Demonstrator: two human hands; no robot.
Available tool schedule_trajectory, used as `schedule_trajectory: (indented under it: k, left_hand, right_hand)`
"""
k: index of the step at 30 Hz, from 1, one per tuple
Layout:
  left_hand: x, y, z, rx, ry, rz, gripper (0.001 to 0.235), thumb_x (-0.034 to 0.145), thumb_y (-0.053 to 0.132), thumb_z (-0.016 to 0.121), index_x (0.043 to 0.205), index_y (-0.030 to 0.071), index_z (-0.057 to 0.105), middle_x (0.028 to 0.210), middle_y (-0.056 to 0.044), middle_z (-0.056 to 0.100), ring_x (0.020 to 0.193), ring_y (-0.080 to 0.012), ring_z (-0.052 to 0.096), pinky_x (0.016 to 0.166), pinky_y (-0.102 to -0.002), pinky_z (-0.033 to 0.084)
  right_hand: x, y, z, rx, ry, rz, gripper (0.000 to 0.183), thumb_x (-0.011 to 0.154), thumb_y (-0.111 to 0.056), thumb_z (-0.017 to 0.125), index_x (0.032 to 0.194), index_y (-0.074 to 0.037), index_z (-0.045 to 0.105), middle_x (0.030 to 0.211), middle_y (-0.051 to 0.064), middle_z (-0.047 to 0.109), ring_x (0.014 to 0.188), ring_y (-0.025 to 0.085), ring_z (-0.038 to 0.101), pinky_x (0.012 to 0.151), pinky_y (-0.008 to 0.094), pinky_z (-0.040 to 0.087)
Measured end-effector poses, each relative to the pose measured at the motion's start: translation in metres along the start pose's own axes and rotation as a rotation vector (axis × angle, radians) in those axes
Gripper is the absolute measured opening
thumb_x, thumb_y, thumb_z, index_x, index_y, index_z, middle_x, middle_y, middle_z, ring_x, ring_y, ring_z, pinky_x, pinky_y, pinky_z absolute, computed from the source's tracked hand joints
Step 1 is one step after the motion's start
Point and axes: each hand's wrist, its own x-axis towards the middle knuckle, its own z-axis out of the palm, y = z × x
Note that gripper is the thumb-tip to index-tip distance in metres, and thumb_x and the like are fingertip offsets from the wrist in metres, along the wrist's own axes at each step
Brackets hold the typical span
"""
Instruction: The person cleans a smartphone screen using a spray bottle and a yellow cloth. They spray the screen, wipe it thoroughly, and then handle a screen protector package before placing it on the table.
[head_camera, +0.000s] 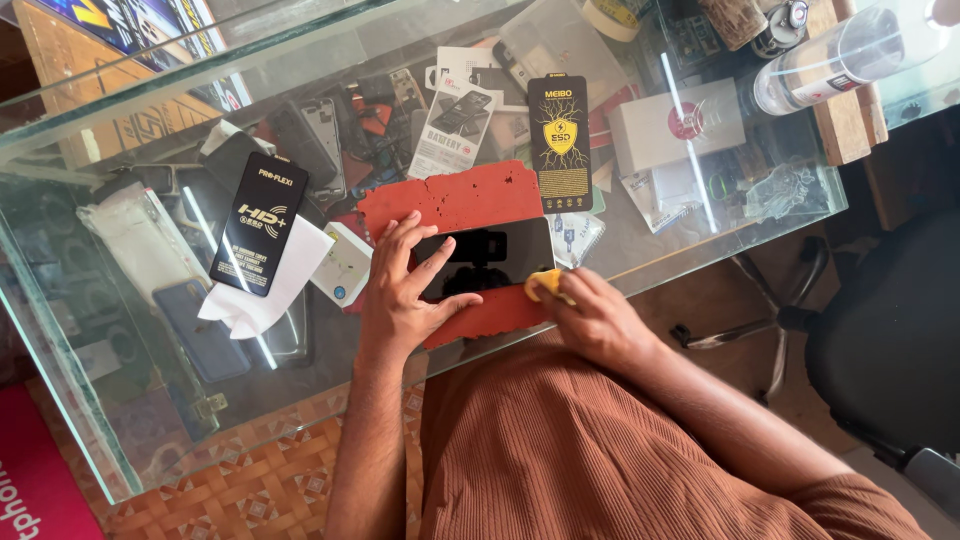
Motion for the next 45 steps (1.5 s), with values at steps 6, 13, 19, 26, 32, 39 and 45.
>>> schedule_trajectory:
  k: [6, 13, 19, 26, 32, 39, 45]
  left_hand:
    - [0.0, 0.0, 0.0, -0.002, 0.007, -0.002, 0.073, 0.069, 0.049, 0.091, 0.125, 0.008, 0.071, 0.132, -0.012, 0.059, 0.138, -0.0355, 0.052, 0.121, -0.057, 0.04]
    - [0.001, 0.003, -0.003, -0.012, 0.001, -0.016, 0.073, 0.068, 0.049, 0.091, 0.124, 0.008, 0.071, 0.131, -0.013, 0.059, 0.137, -0.0361, 0.051, 0.121, -0.057, 0.039]
    - [0.0, 0.006, 0.003, 0.021, 0.055, -0.026, 0.065, 0.078, 0.046, 0.09, 0.125, 0.006, 0.068, 0.129, -0.012, 0.059, 0.139, -0.0359, 0.053, 0.122, -0.056, 0.04]
    - [-0.001, 0.021, 0.005, 0.047, 0.136, -0.154, 0.102, 0.075, 0.046, 0.09, 0.147, -0.007, 0.04, 0.144, -0.027, 0.049, 0.14, -0.0455, 0.045, 0.12, -0.057, 0.033]
    - [-0.019, 0.016, -0.021, -0.101, 0.068, -0.21, 0.108, 0.073, 0.021, 0.091, 0.155, -0.003, 0.025, 0.145, -0.017, 0.057, 0.15, -0.0405, 0.041, 0.128, -0.055, 0.021]
    - [-0.026, 0.006, -0.013, -0.14, 0.135, -0.17, 0.1, 0.076, 0.018, 0.091, 0.153, 0.001, 0.028, 0.141, -0.015, 0.063, 0.15, -0.0354, 0.044, 0.13, -0.053, 0.022]
    - [-0.028, 0.0, -0.009, -0.203, 0.116, -0.199, 0.107, 0.076, 0.021, 0.092, 0.156, 0.0, 0.023, 0.141, -0.014, 0.062, 0.145, -0.031, 0.048, 0.128, -0.054, 0.023]
  right_hand:
    - [0.014, -0.01, 0.016, 0.04, -0.046, -0.06, 0.047, 0.08, -0.003, 0.07, 0.127, 0.005, 0.067, 0.103, 0.011, 0.057, 0.087, 0.025, 0.057, 0.078, 0.038, 0.051]
    - [-0.014, 0.019, -0.012, 0.028, 0.063, 0.124, 0.035, 0.074, 0.009, 0.066, 0.107, -0.001, 0.072, 0.098, 0.011, 0.06, 0.088, 0.029, 0.06, 0.077, 0.04, 0.052]
    - [0.004, 0.024, -0.031, 0.073, 0.182, 0.347, 0.03, 0.086, 0.006, 0.069, 0.114, -0.004, 0.074, 0.098, 0.01, 0.063, 0.088, 0.029, 0.059, 0.078, 0.04, 0.051]
    - [0.057, 0.02, -0.001, 0.081, 0.226, 0.21, 0.03, 0.085, 0.007, 0.07, 0.113, -0.002, 0.074, 0.095, 0.014, 0.057, 0.09, 0.033, 0.058, 0.079, 0.043, 0.051]
    - [0.078, -0.011, 0.05, 0.164, 0.154, 0.029, 0.033, 0.081, 0.008, 0.067, 0.112, 0.001, 0.073, 0.089, 0.013, 0.053, 0.086, 0.034, 0.056, 0.075, 0.044, 0.048]
    - [0.079, 0.001, 0.043, 0.115, 0.091, -0.084, 0.025, 0.077, 0.003, 0.067, 0.1, -0.005, 0.073, 0.089, 0.013, 0.055, 0.085, 0.033, 0.056, 0.074, 0.044, 0.047]
    - [0.092, 0.017, 0.043, -0.005, 0.31, 0.163, 0.023, 0.087, 0.006, 0.067, 0.108, 0.0, 0.073, 0.09, 0.015, 0.056, 0.088, 0.034, 0.057, 0.076, 0.044, 0.048]
